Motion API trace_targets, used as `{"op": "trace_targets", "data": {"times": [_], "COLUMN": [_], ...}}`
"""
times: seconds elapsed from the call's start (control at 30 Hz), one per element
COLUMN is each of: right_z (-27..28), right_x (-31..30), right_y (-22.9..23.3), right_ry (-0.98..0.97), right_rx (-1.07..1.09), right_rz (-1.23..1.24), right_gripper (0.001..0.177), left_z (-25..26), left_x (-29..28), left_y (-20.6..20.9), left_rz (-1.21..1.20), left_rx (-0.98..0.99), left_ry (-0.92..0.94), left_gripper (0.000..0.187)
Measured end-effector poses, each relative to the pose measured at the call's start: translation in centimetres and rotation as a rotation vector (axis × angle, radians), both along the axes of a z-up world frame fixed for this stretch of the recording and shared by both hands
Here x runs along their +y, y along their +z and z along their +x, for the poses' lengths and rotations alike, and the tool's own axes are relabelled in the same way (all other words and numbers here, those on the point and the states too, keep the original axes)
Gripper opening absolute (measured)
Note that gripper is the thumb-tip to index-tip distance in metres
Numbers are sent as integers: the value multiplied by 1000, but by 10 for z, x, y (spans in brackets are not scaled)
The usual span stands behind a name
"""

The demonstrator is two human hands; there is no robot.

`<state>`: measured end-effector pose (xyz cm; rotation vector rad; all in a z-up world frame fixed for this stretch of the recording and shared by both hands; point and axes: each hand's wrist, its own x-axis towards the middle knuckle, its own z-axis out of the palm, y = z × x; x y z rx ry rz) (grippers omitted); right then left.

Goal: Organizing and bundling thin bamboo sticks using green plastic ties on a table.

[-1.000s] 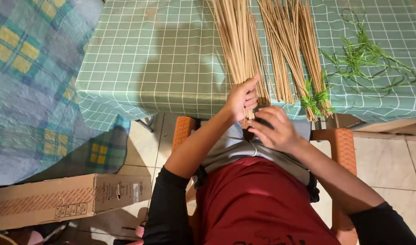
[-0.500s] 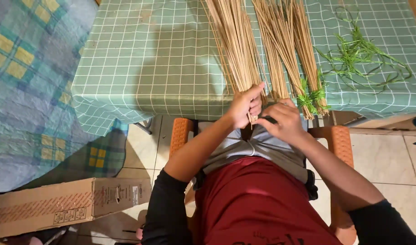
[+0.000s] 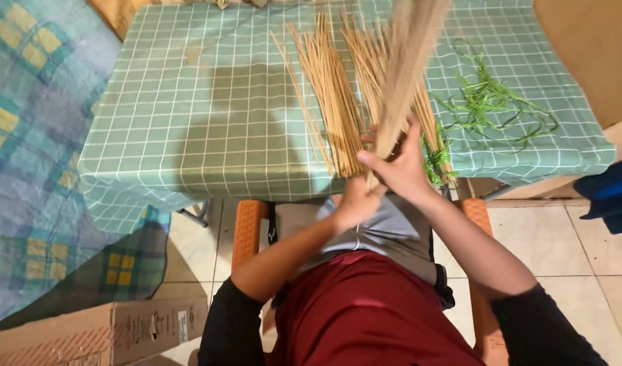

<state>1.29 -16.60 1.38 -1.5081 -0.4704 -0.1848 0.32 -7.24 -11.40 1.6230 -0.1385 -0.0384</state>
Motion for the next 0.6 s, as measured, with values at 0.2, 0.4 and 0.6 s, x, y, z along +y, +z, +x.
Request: {"op": "trace_targets", "data": {"times": [0.2, 0.4, 0.6], "right_z": [8, 25, 20], "right_x": [23, 15, -4], "right_y": [29, 23, 16], "right_ry": [-73, -79, -74], "right_rx": [229, 182, 126], "right_rz": [111, 57, 19], "right_gripper": [36, 8, 6], "left_z": [-13, -18, -25], "left_x": [5, 13, 35], "left_y": [43, 46, 75], "left_rz": [270, 87, -223], "left_rx": [43, -178, -237], "left_ry": [86, -60, -84], "left_gripper": [28, 29, 22]}}
